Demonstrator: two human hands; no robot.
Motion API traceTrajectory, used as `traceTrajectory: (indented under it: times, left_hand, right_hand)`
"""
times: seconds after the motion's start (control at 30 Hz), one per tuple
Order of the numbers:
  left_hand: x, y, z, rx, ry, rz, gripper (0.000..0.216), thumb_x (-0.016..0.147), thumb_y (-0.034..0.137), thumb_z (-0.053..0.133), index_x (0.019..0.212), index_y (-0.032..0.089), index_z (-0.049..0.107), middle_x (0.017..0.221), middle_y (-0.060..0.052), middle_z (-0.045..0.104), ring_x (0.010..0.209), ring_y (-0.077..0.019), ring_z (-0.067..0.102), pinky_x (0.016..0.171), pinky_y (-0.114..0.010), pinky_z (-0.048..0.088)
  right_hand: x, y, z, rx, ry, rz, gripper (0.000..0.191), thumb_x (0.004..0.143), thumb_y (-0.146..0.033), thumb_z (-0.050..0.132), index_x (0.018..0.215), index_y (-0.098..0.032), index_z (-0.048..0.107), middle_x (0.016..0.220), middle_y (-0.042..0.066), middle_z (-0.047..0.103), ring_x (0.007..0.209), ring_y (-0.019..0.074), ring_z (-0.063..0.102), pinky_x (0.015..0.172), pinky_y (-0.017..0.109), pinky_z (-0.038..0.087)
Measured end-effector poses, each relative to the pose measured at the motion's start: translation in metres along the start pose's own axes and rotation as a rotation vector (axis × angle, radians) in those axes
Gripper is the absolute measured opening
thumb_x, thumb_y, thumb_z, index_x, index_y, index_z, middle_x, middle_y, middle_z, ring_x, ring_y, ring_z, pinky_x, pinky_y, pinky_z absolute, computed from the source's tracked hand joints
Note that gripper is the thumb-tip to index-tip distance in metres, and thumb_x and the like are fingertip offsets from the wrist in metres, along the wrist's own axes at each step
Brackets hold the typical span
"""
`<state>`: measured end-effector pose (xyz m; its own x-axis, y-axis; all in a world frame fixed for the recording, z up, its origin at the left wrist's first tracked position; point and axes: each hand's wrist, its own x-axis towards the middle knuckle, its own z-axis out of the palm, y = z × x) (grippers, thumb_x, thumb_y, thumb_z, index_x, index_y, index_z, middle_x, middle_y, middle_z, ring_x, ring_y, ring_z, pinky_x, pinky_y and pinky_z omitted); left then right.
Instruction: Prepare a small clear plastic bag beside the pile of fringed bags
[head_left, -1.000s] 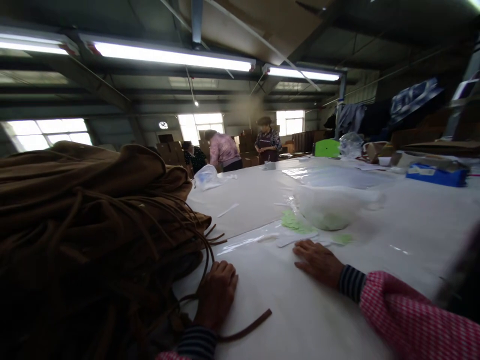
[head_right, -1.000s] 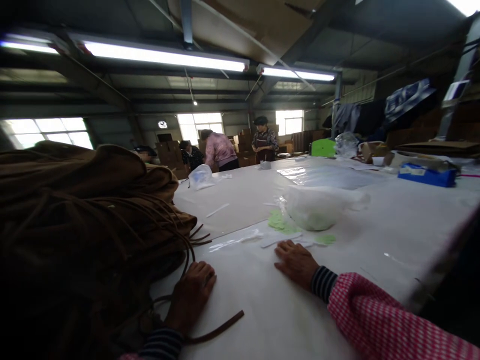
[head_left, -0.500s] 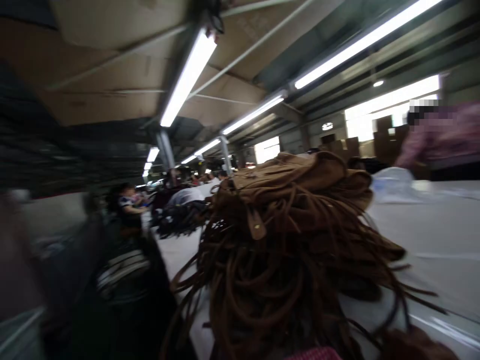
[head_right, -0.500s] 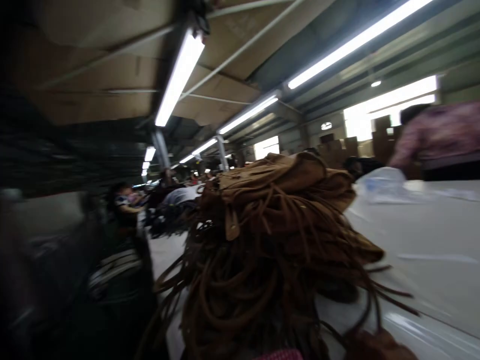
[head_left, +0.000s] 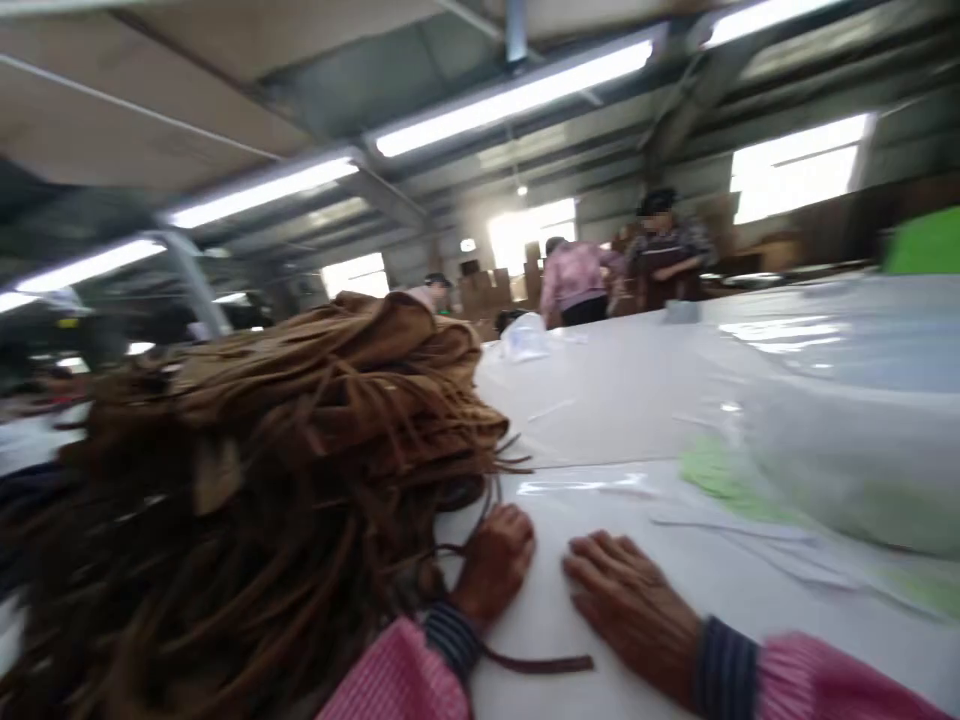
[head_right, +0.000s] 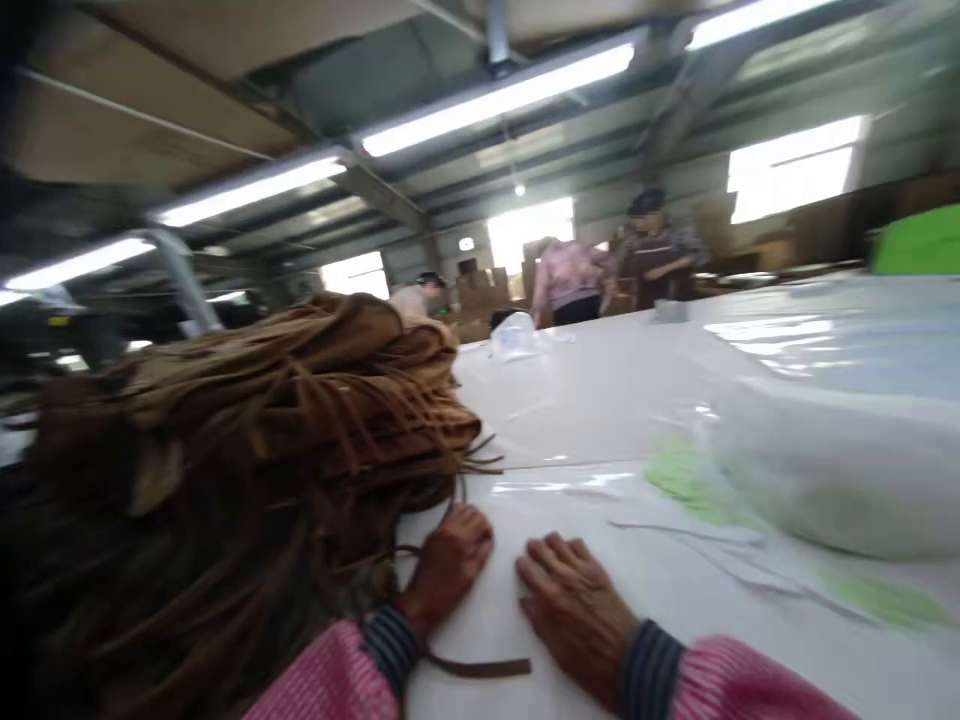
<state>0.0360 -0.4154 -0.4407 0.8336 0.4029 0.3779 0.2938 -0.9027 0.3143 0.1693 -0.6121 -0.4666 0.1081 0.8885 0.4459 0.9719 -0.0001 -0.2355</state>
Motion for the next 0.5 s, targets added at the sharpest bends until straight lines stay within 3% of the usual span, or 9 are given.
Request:
traceTrajectory:
  times: [0.03,0.1,0.23,0.33,0.5]
  left_hand:
    - [0.008,0.006,0.005,-0.018,-0.063,0.066,0.013,0.091,0.018,0.053,0.083,0.02,0.063,0.089,-0.003,0.064,0.091,-0.02,0.058,0.087,-0.032,0.05]
    - [0.018,0.009,0.005,-0.004,-0.138,0.079,0.012,0.091,0.014,0.05,0.089,0.022,0.059,0.095,-0.002,0.062,0.097,-0.0207,0.056,0.088,-0.031,0.046]
    - [0.036,0.01,-0.013,0.061,-0.284,-0.002,0.008,0.088,0.015,0.052,0.085,0.02,0.056,0.094,-0.002,0.062,0.093,-0.02,0.058,0.081,-0.029,0.045]
    - [0.069,0.032,-0.016,0.104,-0.388,0.047,0.008,0.084,0.014,0.056,0.08,0.019,0.06,0.086,-0.001,0.064,0.084,-0.019,0.061,0.071,-0.027,0.044]
    - [0.149,0.091,0.021,0.088,-0.344,0.227,0.015,0.094,0.019,0.052,0.096,0.02,0.066,0.101,-0.003,0.068,0.095,-0.0188,0.062,0.084,-0.028,0.045]
  right_hand:
    - [0.006,-0.004,-0.008,-0.01,-0.081,0.034,0.015,0.095,-0.025,0.054,0.108,-0.026,0.061,0.116,0.004,0.064,0.108,0.0235,0.056,0.095,0.041,0.045]
    - [0.022,-0.006,-0.015,-0.036,-0.121,0.068,0.012,0.095,-0.028,0.056,0.105,-0.022,0.059,0.112,0.005,0.062,0.105,0.0242,0.054,0.093,0.042,0.043]
    - [0.03,-0.006,-0.009,-0.062,-0.062,0.046,0.015,0.093,-0.033,0.058,0.101,-0.021,0.057,0.108,0.006,0.06,0.102,0.0256,0.05,0.087,0.042,0.041]
    - [0.027,-0.005,-0.002,-0.073,-0.027,0.022,0.012,0.093,-0.031,0.056,0.097,-0.019,0.057,0.105,0.007,0.059,0.098,0.0261,0.05,0.084,0.042,0.04]
    - [0.032,0.002,0.01,-0.039,-0.004,0.015,0.013,0.093,-0.031,0.057,0.094,-0.019,0.06,0.099,0.008,0.062,0.093,0.0268,0.051,0.078,0.042,0.042]
